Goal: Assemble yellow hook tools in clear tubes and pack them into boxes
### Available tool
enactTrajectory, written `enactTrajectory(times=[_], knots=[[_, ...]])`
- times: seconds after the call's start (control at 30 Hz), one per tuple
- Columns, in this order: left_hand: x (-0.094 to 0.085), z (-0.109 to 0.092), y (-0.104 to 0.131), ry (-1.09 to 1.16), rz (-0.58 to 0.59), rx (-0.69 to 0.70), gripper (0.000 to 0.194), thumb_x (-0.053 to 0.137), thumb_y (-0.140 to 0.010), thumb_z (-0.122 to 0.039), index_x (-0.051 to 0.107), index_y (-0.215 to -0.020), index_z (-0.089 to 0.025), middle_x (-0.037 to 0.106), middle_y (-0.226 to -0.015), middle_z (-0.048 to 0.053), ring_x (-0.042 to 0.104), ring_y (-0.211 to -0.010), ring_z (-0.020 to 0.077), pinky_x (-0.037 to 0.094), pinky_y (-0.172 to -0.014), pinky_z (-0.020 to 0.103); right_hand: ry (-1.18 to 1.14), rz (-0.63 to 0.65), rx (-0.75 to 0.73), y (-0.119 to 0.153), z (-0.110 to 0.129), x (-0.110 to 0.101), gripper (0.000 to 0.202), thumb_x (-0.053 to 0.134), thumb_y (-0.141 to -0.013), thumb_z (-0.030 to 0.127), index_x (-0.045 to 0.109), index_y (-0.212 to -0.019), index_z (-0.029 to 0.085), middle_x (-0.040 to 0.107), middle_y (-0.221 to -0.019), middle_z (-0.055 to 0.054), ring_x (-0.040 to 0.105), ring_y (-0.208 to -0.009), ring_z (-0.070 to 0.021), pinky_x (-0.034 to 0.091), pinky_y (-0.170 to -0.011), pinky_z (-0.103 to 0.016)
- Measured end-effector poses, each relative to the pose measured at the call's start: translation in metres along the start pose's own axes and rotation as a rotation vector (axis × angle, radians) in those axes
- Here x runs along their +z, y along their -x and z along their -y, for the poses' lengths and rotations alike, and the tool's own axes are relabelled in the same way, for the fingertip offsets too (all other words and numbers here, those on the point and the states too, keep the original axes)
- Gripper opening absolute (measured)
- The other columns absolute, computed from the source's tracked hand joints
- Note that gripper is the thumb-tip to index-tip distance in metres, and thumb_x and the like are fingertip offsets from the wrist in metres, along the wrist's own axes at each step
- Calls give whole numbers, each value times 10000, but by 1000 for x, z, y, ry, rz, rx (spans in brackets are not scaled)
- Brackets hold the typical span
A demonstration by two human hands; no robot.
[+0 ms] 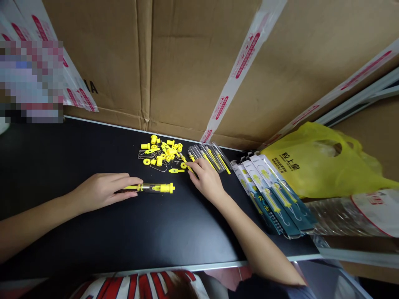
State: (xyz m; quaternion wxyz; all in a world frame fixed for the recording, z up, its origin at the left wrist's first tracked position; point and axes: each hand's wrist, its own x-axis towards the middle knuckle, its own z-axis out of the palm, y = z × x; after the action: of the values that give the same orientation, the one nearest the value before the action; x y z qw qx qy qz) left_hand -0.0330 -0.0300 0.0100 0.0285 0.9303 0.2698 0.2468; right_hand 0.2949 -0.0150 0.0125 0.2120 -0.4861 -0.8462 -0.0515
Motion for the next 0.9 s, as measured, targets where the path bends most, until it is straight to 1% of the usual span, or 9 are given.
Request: enactTrajectory(times=[0.07, 0.17, 0.33, 0.47, 0.63, 0.73, 0.9], knots=[[0, 0, 0, -14, -11, 15, 271, 464, -943, -373, 588, -1119, -208, 674, -887, -15, 654, -702, 108, 461, -637, 215, 53, 29, -7, -1, 1, 1, 258, 495, -901, 221, 600, -1136, 202, 571, -983, -108, 572, -913, -243, 507, -778, -374], [0, 0, -1, -34, -19, 35, 268, 459, -947, -367, 595, -1114, -208, 670, -868, -19, 649, -697, 104, 458, -630, 213, 61, 51, -6, -1, 3, 1, 268, 506, -898, 223, 601, -1148, 195, 561, -997, -112, 566, -924, -246, 510, -795, -384], [1, -1, -1, -37, -21, 40, 271, 459, -946, -371, 602, -1107, -207, 664, -837, -24, 641, -680, 99, 453, -613, 211, -41, 57, -22, -1, 8, 1, 270, 508, -906, 232, 585, -1163, 212, 555, -1010, -102, 568, -952, -230, 513, -816, -375], [0, 0, -1, -33, -21, 47, 275, 455, -947, -371, 605, -1105, -203, 666, -850, -17, 641, -687, 101, 454, -615, 212, -78, 87, -91, -7, 15, 1, 258, 517, -902, 229, 585, -1152, 221, 565, -1044, -101, 565, -981, -233, 505, -847, -389], [0, 0, -1, -37, -15, 52, 268, 465, -943, -362, 604, -1109, -205, 654, -816, -18, 626, -668, 102, 440, -607, 209, -11, 157, -196, -27, 22, -4, 268, 524, -902, 238, 589, -1158, 190, 568, -1095, -114, 553, -1000, -242, 493, -846, -381], [0, 0, -2, -29, -8, 57, 269, 464, -943, -364, 604, -1106, -203, 645, -800, -18, 619, -663, 102, 437, -606, 209, 65, 185, -241, -43, 23, -7, 258, 518, -905, 229, 598, -1145, 178, 579, -1081, -116, 542, -971, -249, 477, -834, -384], [-1, 0, -2, -37, -10, 52, 271, 452, -948, -369, 607, -1098, -205, 643, -795, -21, 617, -656, 103, 435, -601, 213, 115, 170, -244, -65, 22, -3, 197, 549, -889, 225, 623, -1065, 173, 580, -1060, -113, 525, -950, -250, 454, -814, -370]])
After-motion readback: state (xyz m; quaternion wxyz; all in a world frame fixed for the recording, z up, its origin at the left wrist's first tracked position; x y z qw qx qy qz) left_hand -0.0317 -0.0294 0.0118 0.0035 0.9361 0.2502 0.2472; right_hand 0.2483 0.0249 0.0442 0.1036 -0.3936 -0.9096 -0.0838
